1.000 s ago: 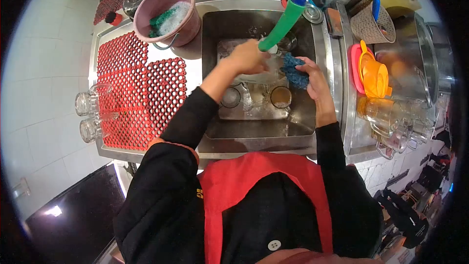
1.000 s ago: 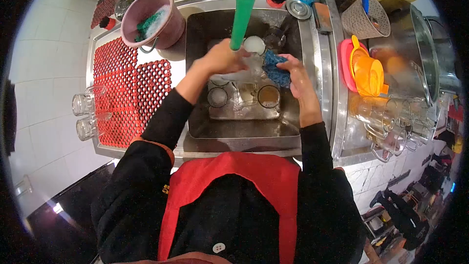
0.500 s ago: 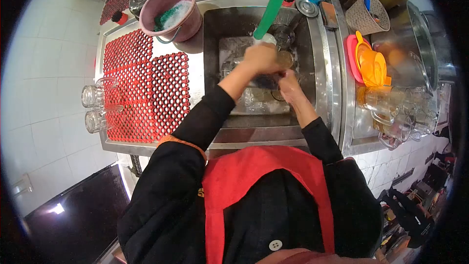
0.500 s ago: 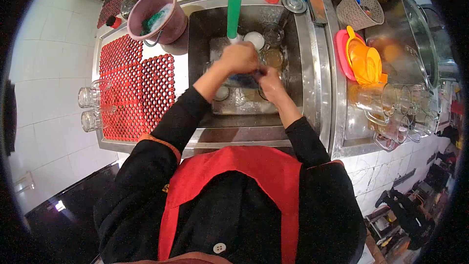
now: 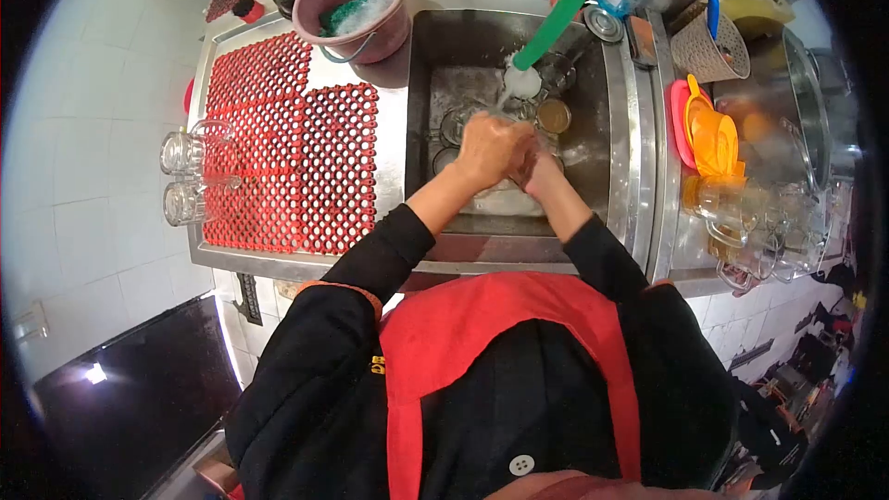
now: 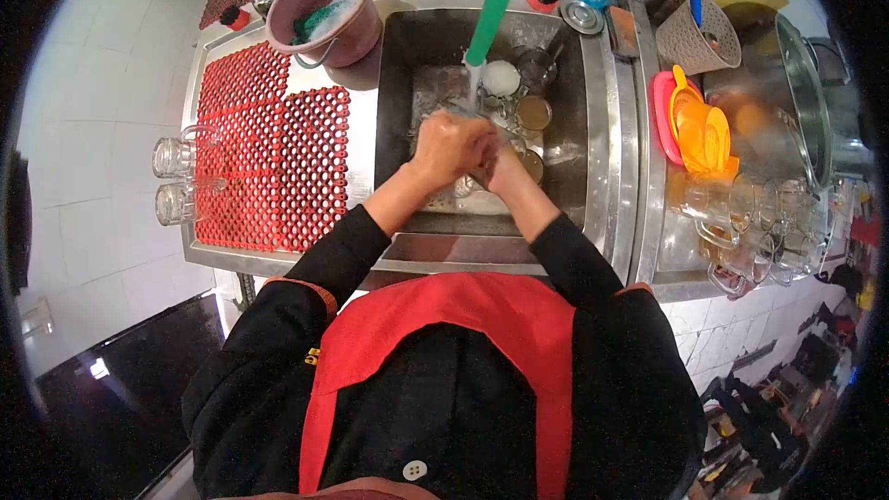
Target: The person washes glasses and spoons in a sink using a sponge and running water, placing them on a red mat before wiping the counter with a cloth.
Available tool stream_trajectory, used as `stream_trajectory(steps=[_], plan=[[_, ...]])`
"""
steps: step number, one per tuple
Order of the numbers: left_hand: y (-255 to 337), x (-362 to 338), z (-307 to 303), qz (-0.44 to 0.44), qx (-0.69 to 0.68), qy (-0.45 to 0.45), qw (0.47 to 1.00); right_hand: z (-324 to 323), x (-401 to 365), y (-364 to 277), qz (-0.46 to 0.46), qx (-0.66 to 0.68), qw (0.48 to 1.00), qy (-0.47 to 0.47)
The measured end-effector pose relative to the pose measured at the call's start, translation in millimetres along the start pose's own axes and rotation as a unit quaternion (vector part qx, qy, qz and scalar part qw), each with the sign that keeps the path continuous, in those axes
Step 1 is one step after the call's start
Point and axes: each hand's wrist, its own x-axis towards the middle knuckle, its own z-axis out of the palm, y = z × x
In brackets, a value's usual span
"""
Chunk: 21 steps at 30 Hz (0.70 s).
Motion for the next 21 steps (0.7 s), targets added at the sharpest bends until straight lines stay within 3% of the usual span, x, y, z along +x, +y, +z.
stream_trajectory(steps=[1,2,3,4,5,6,8,10,12,13,14,16,17,18,19,20,21], plan=[[-7.7,1.8,-4.8,-0.015,-0.020,0.013,1.000,2.8,0.9,-0.3,0.038,0.080,0.996,0.031],[-12.0,1.1,-7.8,-0.031,-0.041,0.022,0.998,1.2,-1.6,-2.9,0.043,0.079,0.996,0.030],[-10.1,3.8,-12.9,-0.027,-0.058,0.029,0.998,1.2,-8.8,-17.1,-0.047,-0.340,0.937,-0.064],[-7.4,2.1,-10.6,-0.029,-0.060,0.028,0.997,-2.6,-13.9,-25.9,-0.129,-0.692,0.695,-0.146],[-0.4,-0.4,-6.1,0.009,-0.021,-0.022,0.999,-24.5,-4.7,13.0,-0.405,-0.661,0.628,-0.069],[7.9,-1.5,-2.2,0.049,0.019,-0.069,0.996,-32.7,3.8,31.4,-0.405,-0.662,0.627,-0.067],[17.8,-3.5,5.2,0.091,0.063,-0.028,0.993,-46.3,30.8,55.3,-0.393,-0.549,0.733,-0.083],[16.7,-5.3,8.6,0.118,-0.025,0.062,0.991,-55.2,50.0,73.9,-0.362,-0.421,0.826,-0.098],[10.2,-3.8,2.4,0.079,-0.005,0.039,0.996,-60.2,60.4,82.0,-0.327,-0.281,0.896,-0.110],[3.5,0.4,1.9,0.032,-0.019,0.050,0.998,-55.6,56.2,71.6,-0.327,-0.281,0.896,-0.109],[-2.5,2.9,1.4,-0.016,-0.034,0.059,0.998,-55.3,49.2,58.8,-0.242,-0.211,0.943,-0.083],[-12.4,6.9,-0.6,-0.028,-0.079,0.079,0.993,-40.6,21.8,8.1,-0.065,-0.063,0.996,-0.026],[-18.3,8.0,2.3,-0.121,-0.102,0.082,0.984,-7.8,-1.6,-19.1,-0.121,-0.154,0.973,0.123],[-21.3,8.7,4.5,-0.213,-0.125,0.084,0.965,5.6,-12.9,-35.4,-0.121,-0.155,0.973,0.124],[-16.2,14.9,-1.6,-0.287,-0.150,0.068,0.943,13.9,-22.3,-46.7,-0.306,-0.355,0.870,0.156],[-14.4,14.8,2.3,-0.286,-0.153,0.064,0.944,20.3,-29.2,-54.4,-0.464,-0.526,0.692,0.174],[-12.2,14.2,8.1,-0.312,-0.227,0.106,0.916,27.1,-33.7,-58.6,-0.457,-0.606,0.633,0.155]])
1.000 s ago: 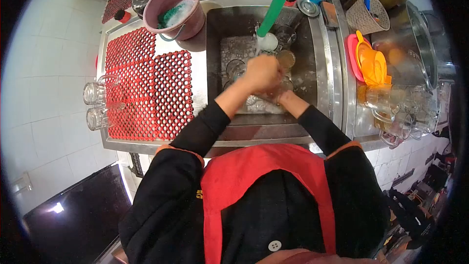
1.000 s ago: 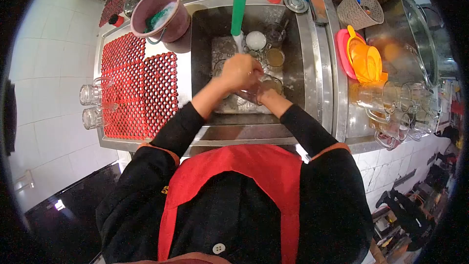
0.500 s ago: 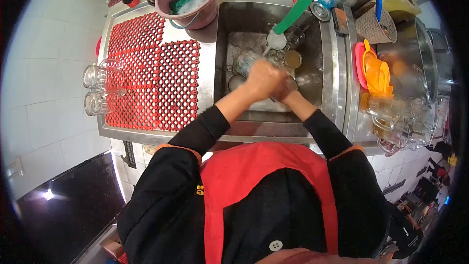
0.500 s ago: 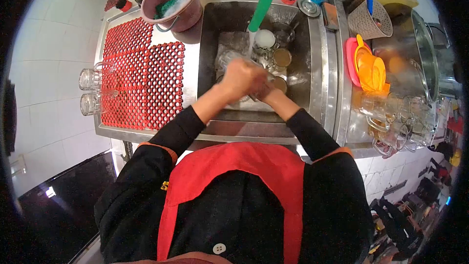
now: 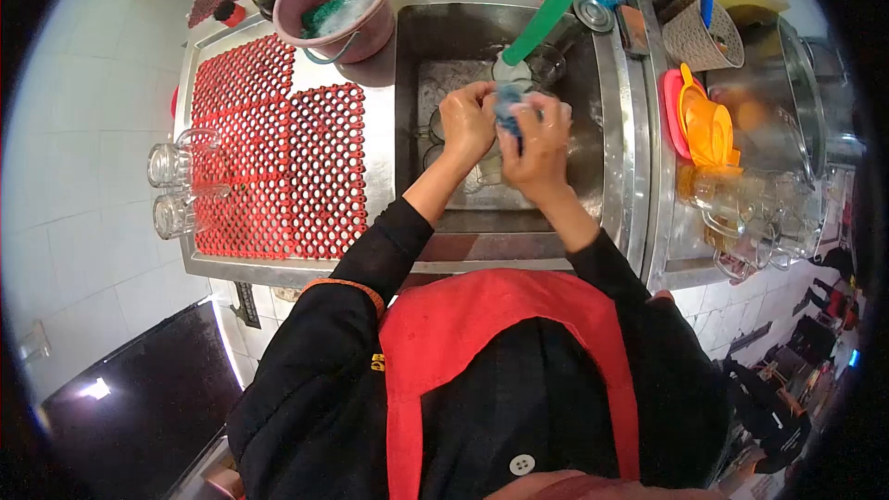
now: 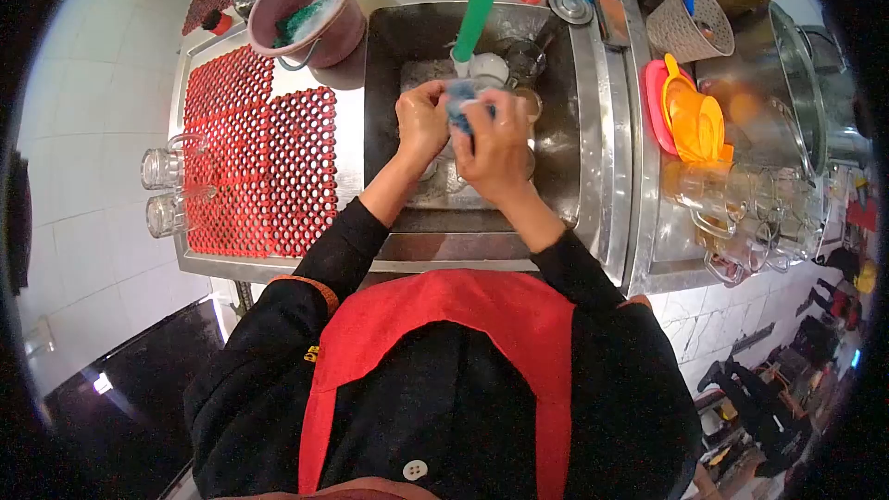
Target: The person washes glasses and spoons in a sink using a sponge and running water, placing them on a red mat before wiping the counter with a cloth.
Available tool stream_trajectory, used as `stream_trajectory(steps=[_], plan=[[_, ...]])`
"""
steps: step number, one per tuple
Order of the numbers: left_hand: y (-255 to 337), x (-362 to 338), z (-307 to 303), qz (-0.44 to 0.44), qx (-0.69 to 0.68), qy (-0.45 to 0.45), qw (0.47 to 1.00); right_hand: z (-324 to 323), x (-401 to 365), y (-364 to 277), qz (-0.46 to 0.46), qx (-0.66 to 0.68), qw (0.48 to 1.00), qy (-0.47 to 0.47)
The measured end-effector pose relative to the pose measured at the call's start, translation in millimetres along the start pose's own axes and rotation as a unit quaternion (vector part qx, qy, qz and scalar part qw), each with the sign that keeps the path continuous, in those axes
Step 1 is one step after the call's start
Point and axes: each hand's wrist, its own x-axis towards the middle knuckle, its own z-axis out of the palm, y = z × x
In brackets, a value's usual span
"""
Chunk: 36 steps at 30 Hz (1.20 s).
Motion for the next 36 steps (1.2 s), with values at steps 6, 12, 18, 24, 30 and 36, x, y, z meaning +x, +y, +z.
stream_trajectory(steps=[6,12,18,24,30,36], plan=[[18.3,-12.6,10.1,-0.319,-0.373,0.002,0.871,29.3,2.7,42.4,-0.032,0.034,0.974,0.221],[6.5,5.9,-1.9,-0.315,-0.336,-0.161,0.873,-3.1,25.3,71.3,0.351,0.732,0.584,-0.008],[-4.7,27.0,6.6,-0.263,-0.264,-0.117,0.920,52.6,-11.3,84.9,0.474,0.775,0.414,-0.059],[-14.8,48.7,-28.8,-0.314,-0.373,-0.022,0.873,81.7,-51.5,102.1,0.569,0.651,0.432,-0.257],[-28.4,70.5,-41.6,-0.236,-0.283,0.033,0.929,113.4,-63.1,183.0,0.541,0.459,0.675,-0.202],[-87.4,104.0,-15.5,-0.167,-0.129,0.071,0.975,79.2,-5.4,146.0,0.184,-0.090,0.897,-0.392]])
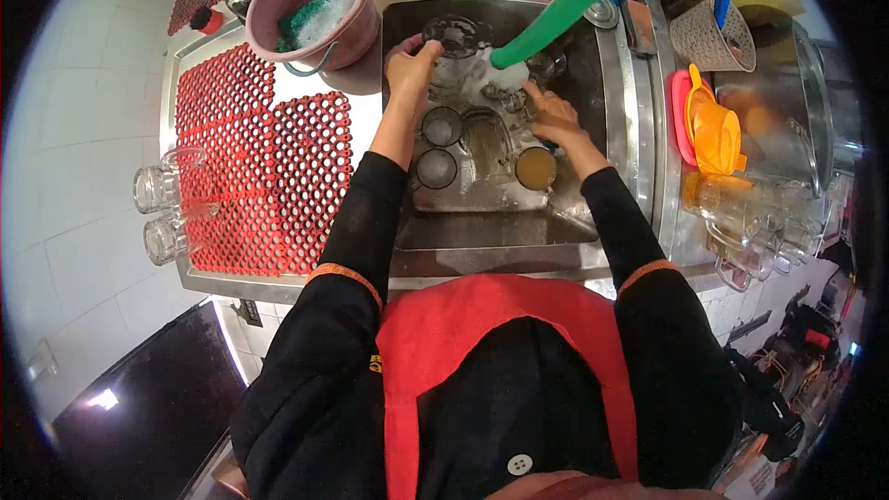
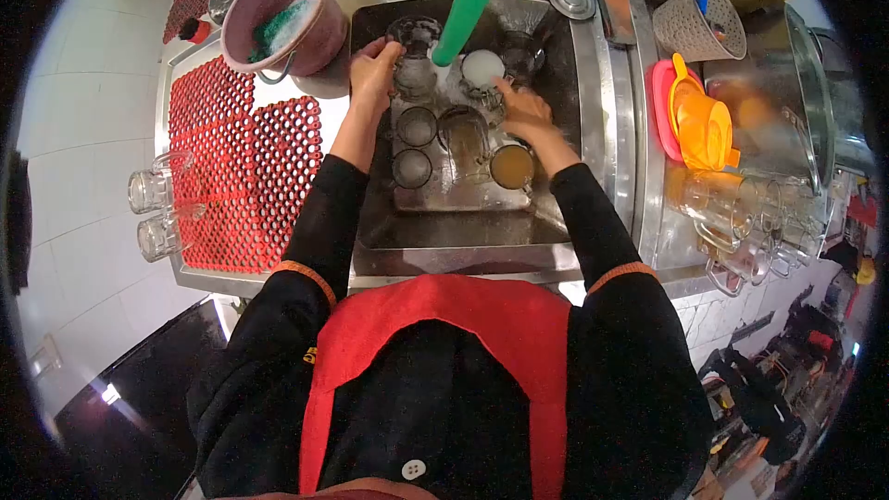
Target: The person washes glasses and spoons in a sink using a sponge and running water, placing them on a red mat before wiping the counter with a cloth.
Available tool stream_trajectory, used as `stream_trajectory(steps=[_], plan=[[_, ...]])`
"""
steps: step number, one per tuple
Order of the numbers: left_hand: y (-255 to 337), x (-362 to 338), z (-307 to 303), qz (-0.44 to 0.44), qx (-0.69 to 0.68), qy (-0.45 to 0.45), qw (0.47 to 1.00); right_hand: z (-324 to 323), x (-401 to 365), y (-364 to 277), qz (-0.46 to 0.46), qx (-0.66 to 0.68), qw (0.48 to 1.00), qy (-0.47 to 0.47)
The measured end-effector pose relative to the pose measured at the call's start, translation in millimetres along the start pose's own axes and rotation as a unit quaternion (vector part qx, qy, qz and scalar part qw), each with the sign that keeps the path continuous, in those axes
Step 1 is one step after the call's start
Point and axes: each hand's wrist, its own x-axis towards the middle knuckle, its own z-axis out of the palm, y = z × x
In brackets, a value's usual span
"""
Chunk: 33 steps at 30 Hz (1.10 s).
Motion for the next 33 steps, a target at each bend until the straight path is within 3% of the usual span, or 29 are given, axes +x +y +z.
stream_trajectory(steps=[1,3,5,7,8,11,12,13,16,18,19,21,23,25,27,28,30,31,32,33], plan=[[-0.9,2.6,2.3,0.001,0.000,0.000,1.000,5.7,6.5,-1.1,-0.001,0.000,1.000,0.000],[-2.7,9.1,9.1,-0.140,0.036,-0.034,0.989,12.5,22.0,-6.0,-0.063,0.002,0.998,0.001],[-31.1,25.0,14.3,-0.157,0.062,-0.019,0.985,18.5,37.8,-14.7,-0.057,-0.010,0.998,-0.002],[-90.3,57.7,17.9,-0.156,0.205,0.043,0.965,41.0,54.2,-14.6,-0.151,-0.040,0.982,0.106],[-92.8,51.7,18.6,-0.177,0.099,0.042,0.978,42.7,57.0,-22.2,-0.171,-0.020,0.970,0.171],[-80.5,41.4,18.1,-0.240,0.105,0.033,0.964,44.4,75.9,-23.5,-0.183,0.000,0.965,0.187],[-136.5,64.5,13.2,-0.205,0.094,0.010,0.974,53.3,80.3,-15.8,-0.231,0.050,0.929,0.286],[-136.4,64.5,12.8,-0.207,0.094,0.011,0.974,49.8,78.7,-14.5,-0.231,0.050,0.929,0.285],[-114.9,46.3,16.6,-0.233,0.278,-0.021,0.932,31.5,67.7,-11.7,-0.186,0.019,0.949,0.254],[-99.4,38.8,20.5,-0.241,0.395,-0.045,0.885,23.1,68.3,-5.9,-0.240,0.120,0.921,0.284],[-94.4,36.4,21.4,-0.242,0.396,-0.046,0.885,19.1,69.1,-0.8,-0.238,0.119,0.921,0.283],[-83.3,31.6,23.6,-0.230,0.278,0.068,0.930,9.1,70.2,7.4,-0.228,0.095,0.946,0.212],[-56.4,6.4,30.1,-0.085,0.374,0.094,0.919,-24.7,54.7,-5.2,-0.261,0.133,0.922,0.253],[-22.5,-22.6,34.1,0.153,0.258,-0.028,0.954,-55.3,40.7,-16.3,-0.220,0.129,0.936,0.243],[-1.3,-48.1,50.4,0.351,0.178,-0.097,0.914,-77.6,27.9,-21.8,-0.266,0.122,0.917,0.271],[3.6,-57.5,55.8,0.352,0.176,-0.097,0.914,-92.2,15.1,-28.8,-0.268,0.147,0.915,0.264],[10.1,-70.8,64.6,0.328,0.119,-0.227,0.909,-105.0,-0.2,-32.1,-0.257,0.166,0.917,0.255],[9.6,-72.6,67.7,0.330,0.116,-0.228,0.909,-109.1,-6.7,-30.1,-0.256,0.163,0.918,0.257],[9.2,-75.0,70.2,0.197,0.015,-0.307,0.931,-112.9,-14.2,-27.3,-0.211,0.155,0.936,0.234],[13.2,-77.5,71.3,0.058,-0.084,-0.375,0.921,-116.2,-19.9,-24.4,-0.166,0.147,0.952,0.211]])
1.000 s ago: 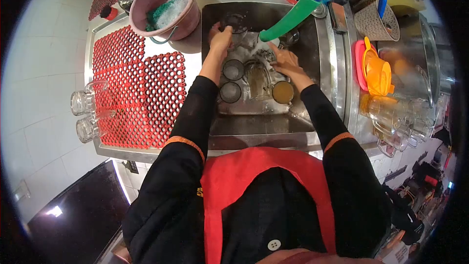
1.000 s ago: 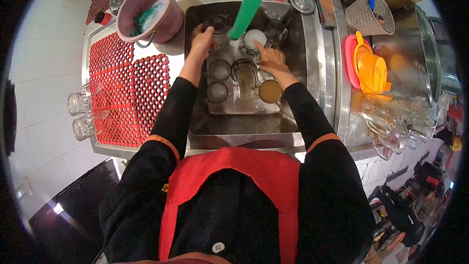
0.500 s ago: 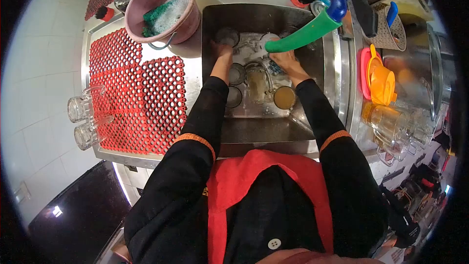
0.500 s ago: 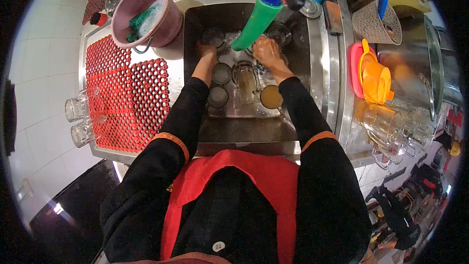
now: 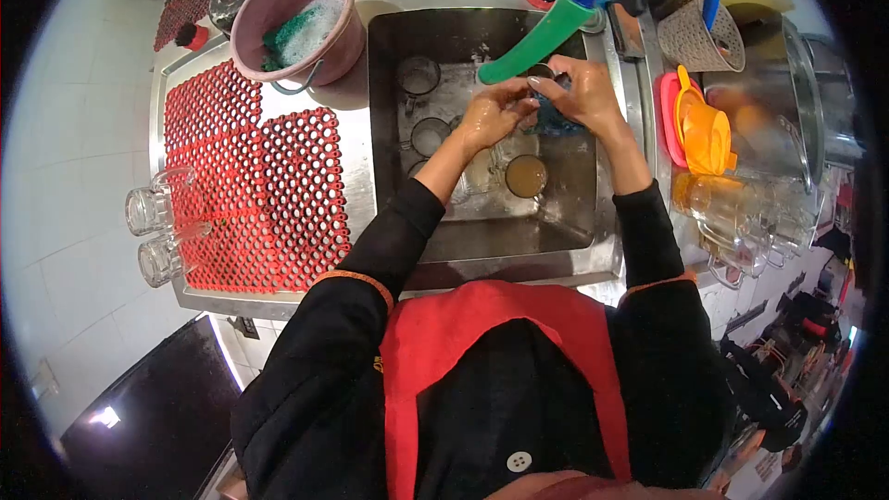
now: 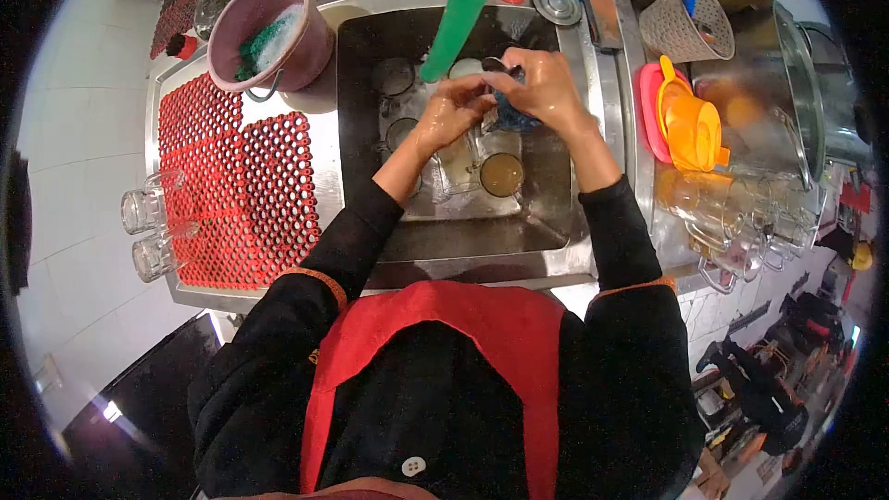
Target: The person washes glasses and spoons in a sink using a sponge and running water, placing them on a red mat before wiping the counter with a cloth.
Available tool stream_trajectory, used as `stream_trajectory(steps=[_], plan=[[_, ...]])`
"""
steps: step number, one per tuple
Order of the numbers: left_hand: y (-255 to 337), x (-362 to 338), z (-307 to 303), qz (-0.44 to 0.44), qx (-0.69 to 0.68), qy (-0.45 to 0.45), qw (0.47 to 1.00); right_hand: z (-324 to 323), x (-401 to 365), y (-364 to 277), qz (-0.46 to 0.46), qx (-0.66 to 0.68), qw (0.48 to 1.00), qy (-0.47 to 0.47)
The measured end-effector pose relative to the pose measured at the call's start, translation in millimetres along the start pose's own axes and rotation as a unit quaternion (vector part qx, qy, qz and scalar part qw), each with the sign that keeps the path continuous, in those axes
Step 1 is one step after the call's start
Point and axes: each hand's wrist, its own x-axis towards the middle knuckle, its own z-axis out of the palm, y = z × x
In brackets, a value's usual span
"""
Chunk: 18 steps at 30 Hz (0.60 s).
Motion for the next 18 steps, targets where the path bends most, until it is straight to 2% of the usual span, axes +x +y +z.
stream_trajectory(steps=[1,2,4,5,6,8,9,10,12,13,14,16,17,18], plan=[[4.5,-0.3,-0.6,0.003,0.087,-0.031,0.996,-3.3,-4.1,1.3,0.000,-0.002,1.000,0.002],[7.6,-4.5,2.8,0.005,0.088,-0.032,0.996,-4.6,-9.3,3.7,0.027,0.068,0.997,-0.011],[5.7,-13.5,10.8,-0.071,-0.092,-0.036,0.993,-8.5,-15.8,3.4,0.078,0.205,0.975,-0.037],[2.0,-18.4,14.0,-0.090,-0.172,-0.054,0.979,-10.8,-19.9,1.9,0.066,0.181,0.981,-0.030],[1.0,-23.9,16.3,-0.088,-0.171,-0.055,0.980,-11.8,-21.6,2.0,0.065,0.179,0.981,-0.028],[-0.8,-35.9,19.3,-0.136,-0.291,-0.057,0.945,-8.5,-26.2,9.0,0.104,0.215,0.967,-0.094],[7.3,-41.4,21.2,-0.167,-0.337,-0.016,0.926,-1.5,-31.4,17.3,0.118,0.234,0.961,-0.085],[7.6,-43.5,18.9,-0.163,-0.336,-0.015,0.928,3.3,-37.1,22.4,0.114,0.233,0.962,-0.084],[5.6,-51.8,9.8,-0.195,-0.285,0.152,0.926,10.1,-48.7,25.1,0.176,0.191,0.964,0.057],[-1.4,-53.0,1.3,-0.196,-0.225,0.206,0.932,-11.3,-47.6,3.0,0.127,0.042,0.991,0.030],[-9.0,-59.0,-6.3,-0.192,-0.227,0.208,0.932,-11.8,-54.8,-4.9,0.123,0.040,0.991,0.029],[-24.8,-69.4,-20.8,-0.156,-0.276,0.291,0.902,-12.4,-63.8,-15.4,0.165,-0.003,0.957,0.240],[-34.0,-74.1,-24.6,-0.186,-0.296,0.295,0.889,-12.0,-68.9,-7.5,0.211,0.000,0.954,0.214],[-32.7,-79.1,-19.4,-0.183,-0.299,0.296,0.889,-4.3,-73.9,-11.3,0.207,-0.002,0.955,0.214]])
